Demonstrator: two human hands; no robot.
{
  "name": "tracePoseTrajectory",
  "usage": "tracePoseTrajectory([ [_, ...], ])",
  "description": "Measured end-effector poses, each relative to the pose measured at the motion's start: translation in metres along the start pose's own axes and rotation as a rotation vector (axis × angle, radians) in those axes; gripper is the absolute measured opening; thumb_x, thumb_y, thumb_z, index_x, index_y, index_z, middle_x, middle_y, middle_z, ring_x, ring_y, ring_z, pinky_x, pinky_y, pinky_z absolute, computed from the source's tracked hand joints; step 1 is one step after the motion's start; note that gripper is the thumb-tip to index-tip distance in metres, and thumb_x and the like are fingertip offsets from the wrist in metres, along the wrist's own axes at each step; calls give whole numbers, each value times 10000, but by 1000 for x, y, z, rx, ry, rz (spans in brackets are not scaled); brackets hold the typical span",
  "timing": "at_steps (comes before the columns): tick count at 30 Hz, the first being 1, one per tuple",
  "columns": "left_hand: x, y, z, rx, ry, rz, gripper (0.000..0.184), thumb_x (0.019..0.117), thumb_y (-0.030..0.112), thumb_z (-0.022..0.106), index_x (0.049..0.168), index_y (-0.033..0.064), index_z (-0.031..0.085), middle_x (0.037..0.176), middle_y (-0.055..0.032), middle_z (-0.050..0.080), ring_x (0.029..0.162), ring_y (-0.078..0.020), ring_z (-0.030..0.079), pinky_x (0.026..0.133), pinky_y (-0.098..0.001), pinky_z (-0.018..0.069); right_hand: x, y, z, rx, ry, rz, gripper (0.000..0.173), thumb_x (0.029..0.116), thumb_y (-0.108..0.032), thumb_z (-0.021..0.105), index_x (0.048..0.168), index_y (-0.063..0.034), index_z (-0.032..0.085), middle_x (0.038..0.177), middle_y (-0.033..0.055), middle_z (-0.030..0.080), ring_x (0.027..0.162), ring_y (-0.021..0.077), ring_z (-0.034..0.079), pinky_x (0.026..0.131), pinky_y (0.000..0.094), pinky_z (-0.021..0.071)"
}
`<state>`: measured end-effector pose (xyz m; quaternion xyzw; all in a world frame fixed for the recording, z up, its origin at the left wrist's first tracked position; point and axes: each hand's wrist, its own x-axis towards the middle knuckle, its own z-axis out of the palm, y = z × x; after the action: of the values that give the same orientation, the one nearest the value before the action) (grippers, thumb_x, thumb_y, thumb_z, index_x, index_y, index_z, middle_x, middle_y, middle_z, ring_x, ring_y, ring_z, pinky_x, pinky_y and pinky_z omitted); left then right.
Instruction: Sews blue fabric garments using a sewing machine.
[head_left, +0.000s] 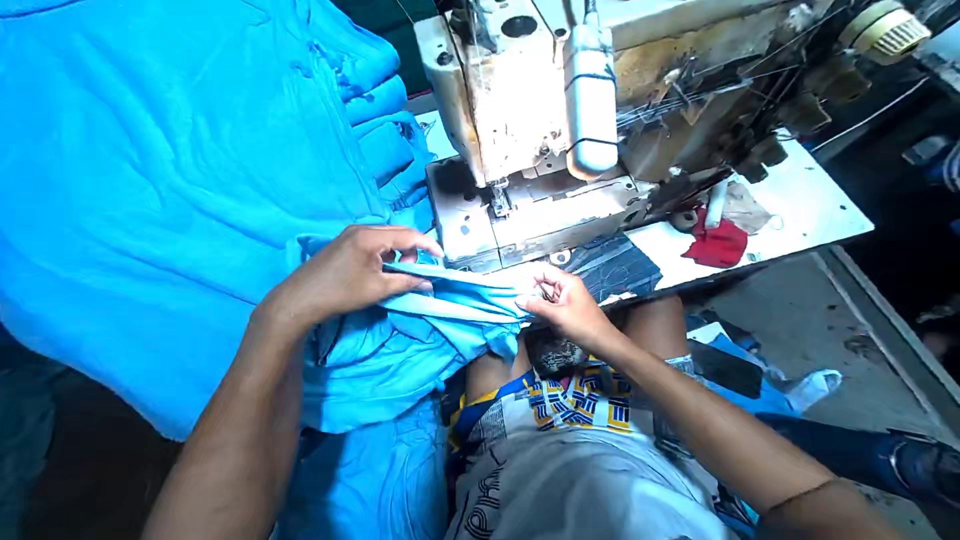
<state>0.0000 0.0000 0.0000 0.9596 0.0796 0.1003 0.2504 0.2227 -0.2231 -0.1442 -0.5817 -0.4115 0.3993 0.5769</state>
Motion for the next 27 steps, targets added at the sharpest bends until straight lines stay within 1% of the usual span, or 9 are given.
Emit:
tracePoseTrajectory([
  [3, 7, 12, 1, -87, 0, 13, 209, 860, 297, 808, 1055, 224, 794, 995, 110, 742, 941, -23, 695, 834, -243, 607, 1, -10, 2, -417, 67, -139, 249, 943, -259, 729, 1125, -105, 660, 881, 27, 695, 769, 144, 670, 721, 381, 583],
  [7, 16, 26, -2, -22, 71, 11, 149, 874, 299, 792, 1003, 226, 801, 935, 113, 722, 885, -11, 676, 782, -228, 583, 10, -23, 13, -782, 191, -516, 339, 955, -244, 700, 1267, -114, 698, 1114, 75, 714, 893, 221, 717, 717, 459, 609],
  [9, 19, 32, -2, -4, 91, 11, 143, 879, 293, 792, 999, 215, 800, 929, 105, 717, 879, -11, 669, 779, -227, 576, 17, -27, 19, -742, 173, -558, 295, 962, -216, 695, 1243, -135, 729, 1029, 52, 732, 854, 199, 718, 709, 442, 604],
  [12, 18, 39, 1, 28, 149, -46, 159, 884, 278, 788, 1027, 211, 795, 951, 100, 719, 898, -10, 669, 803, -240, 574, 23, -25, 21, -417, 81, -436, 114, 987, -168, 673, 1051, -120, 755, 917, -2, 743, 817, 96, 703, 757, 349, 608],
  [15, 9, 41, 10, 59, 294, -155, 106, 897, 249, 782, 991, 200, 786, 951, 70, 712, 848, -38, 662, 752, -272, 569, 19, -26, 13, -5, 2, -314, 102, 984, -123, 687, 973, -38, 742, 842, 52, 721, 724, 124, 675, 675, 316, 594],
  [18, -2, 48, 36, 65, 446, -243, 54, 929, 169, 752, 972, 137, 751, 1154, -23, 686, 893, -122, 651, 709, -319, 548, 11, -27, 6, 115, -28, -238, 125, 986, -124, 683, 945, -25, 747, 809, 69, 707, 687, 132, 646, 631, 305, 558],
  [21, 1, 50, 62, -98, 544, -277, 103, 999, 143, 615, 1045, 101, 697, 1324, -8, 663, 1146, -135, 654, 922, -374, 569, 6, -27, 4, 137, -24, -188, 145, 988, -133, 679, 927, -20, 745, 754, 76, 685, 631, 127, 610, 582, 302, 520],
  [24, 15, 55, 83, -284, 614, -274, 130, 1056, 155, 537, 1131, 111, 634, 1088, -8, 704, 932, -107, 676, 801, -323, 578, 0, -26, 2, 31, 5, -190, 122, 962, -90, 683, 874, -10, 711, 679, 63, 634, 582, 124, 575, 560, 301, 505],
  [27, 32, 48, 89, -104, 594, -258, 112, 1025, 100, 564, 1116, 104, 630, 960, -44, 678, 809, -134, 651, 706, -348, 559, -4, -24, -1, -11, 45, -173, 36, 923, -57, 698, 922, -23, 687, 645, 51, 602, 539, 122, 543, 523, 297, 484],
])
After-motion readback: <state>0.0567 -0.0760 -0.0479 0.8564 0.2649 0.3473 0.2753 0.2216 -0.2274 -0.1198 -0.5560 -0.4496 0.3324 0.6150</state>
